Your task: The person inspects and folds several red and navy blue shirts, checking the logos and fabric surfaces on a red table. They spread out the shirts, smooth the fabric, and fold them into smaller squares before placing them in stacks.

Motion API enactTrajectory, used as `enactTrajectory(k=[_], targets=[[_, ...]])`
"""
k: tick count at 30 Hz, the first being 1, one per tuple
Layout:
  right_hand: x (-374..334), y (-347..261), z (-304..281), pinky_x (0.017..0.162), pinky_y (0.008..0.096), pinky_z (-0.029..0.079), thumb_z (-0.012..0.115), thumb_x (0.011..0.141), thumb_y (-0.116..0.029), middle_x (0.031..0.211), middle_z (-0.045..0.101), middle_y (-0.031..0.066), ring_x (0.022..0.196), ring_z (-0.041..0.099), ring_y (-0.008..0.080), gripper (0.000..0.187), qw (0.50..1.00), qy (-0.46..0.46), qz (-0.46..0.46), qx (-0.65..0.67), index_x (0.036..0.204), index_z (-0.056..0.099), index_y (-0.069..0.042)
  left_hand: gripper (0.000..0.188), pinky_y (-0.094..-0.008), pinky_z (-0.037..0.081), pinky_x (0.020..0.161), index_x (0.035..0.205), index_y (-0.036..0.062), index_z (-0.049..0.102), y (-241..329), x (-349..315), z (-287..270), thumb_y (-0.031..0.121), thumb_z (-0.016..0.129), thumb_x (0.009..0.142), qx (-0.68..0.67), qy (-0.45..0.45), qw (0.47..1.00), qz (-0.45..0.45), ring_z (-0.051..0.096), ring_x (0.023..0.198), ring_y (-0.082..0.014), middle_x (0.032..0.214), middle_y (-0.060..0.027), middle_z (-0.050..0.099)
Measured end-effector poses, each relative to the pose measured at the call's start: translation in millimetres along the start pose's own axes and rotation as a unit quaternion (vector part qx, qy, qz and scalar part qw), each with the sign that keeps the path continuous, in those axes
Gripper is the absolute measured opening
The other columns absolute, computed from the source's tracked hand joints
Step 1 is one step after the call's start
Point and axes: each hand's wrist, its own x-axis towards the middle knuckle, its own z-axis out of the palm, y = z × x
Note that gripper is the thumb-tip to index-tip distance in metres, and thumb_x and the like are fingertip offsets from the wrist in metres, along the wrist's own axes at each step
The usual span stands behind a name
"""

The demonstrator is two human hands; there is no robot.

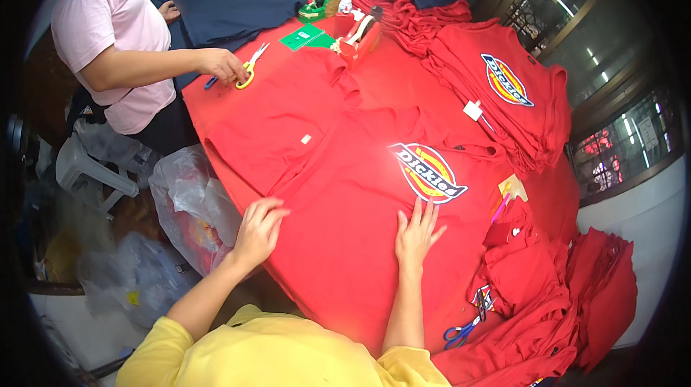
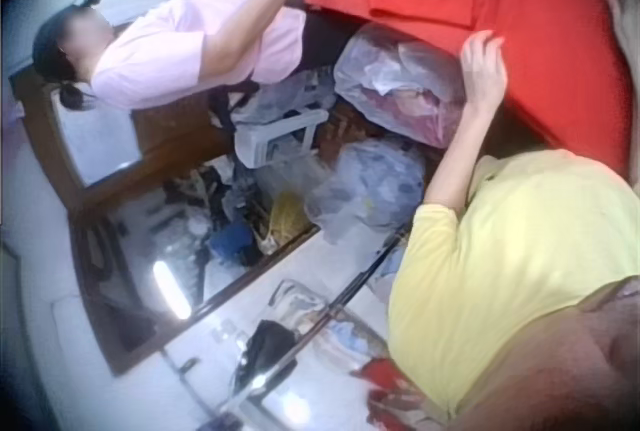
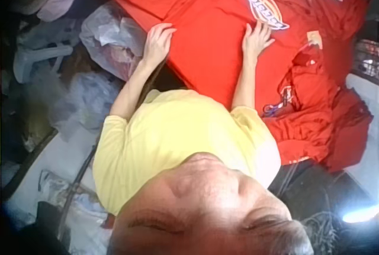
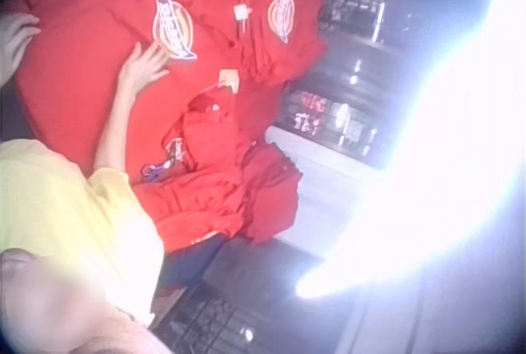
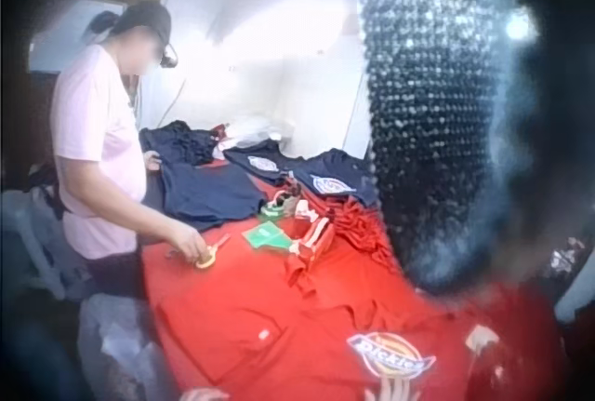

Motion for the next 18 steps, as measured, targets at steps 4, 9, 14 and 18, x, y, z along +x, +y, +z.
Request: enactTrajectory(k=[4,9,14,18], targets=[[-40,28,-14,0.114,0.0604,0.007,0.044,0.098,-0.046,0.158,0.020,0.0110,0.146,0.014,0.0343,0.062,0.994,-0.084,0.065,-0.037,0.150,0.030,-0.016,0.043,-0.0500,0.030,0.108,0.130,0.0102,0.053,-24,53,28,0.024,0.059,0.090,0.080,-0.065,0.995,0.011,0.041,0.129,-0.0330,0.134,-0.0113,0.050],[-67,39,-21,0.113,0.0623,0.006,0.046,0.097,-0.045,0.158,0.018,0.0123,0.147,0.011,0.0350,0.062,0.988,-0.075,0.131,-0.034,0.150,0.032,-0.015,0.063,-0.0572,0.003,0.116,0.148,0.0178,0.035,-61,70,25,0.048,0.049,0.094,0.187,-0.170,0.967,-0.032,0.016,0.146,-0.0267,0.154,-0.0021,0.031],[-24,16,-36,0.106,0.0491,0.032,0.050,0.094,-0.020,0.132,0.052,0.0171,0.126,0.043,0.0351,0.036,0.994,-0.034,0.050,0.089,0.125,0.058,-0.005,0.051,-0.0540,0.022,0.112,0.133,0.0112,0.051,-49,67,32,0.028,0.062,0.087,0.158,-0.064,0.985,0.013,0.033,0.136,-0.0311,0.139,-0.0101,0.045],[68,-61,-8,0.098,0.0428,0.043,0.043,0.079,0.009,0.120,0.060,0.0175,0.113,0.053,0.0355,0.045,0.928,-0.015,-0.211,0.308,0.117,0.063,-0.004,0.030,-0.0408,0.044,0.089,0.109,0.0054,0.063,-6,77,49,0.004,0.063,0.079,0.029,-0.045,0.993,0.106,0.053,0.105,-0.0302,0.112,-0.0099,0.058]])
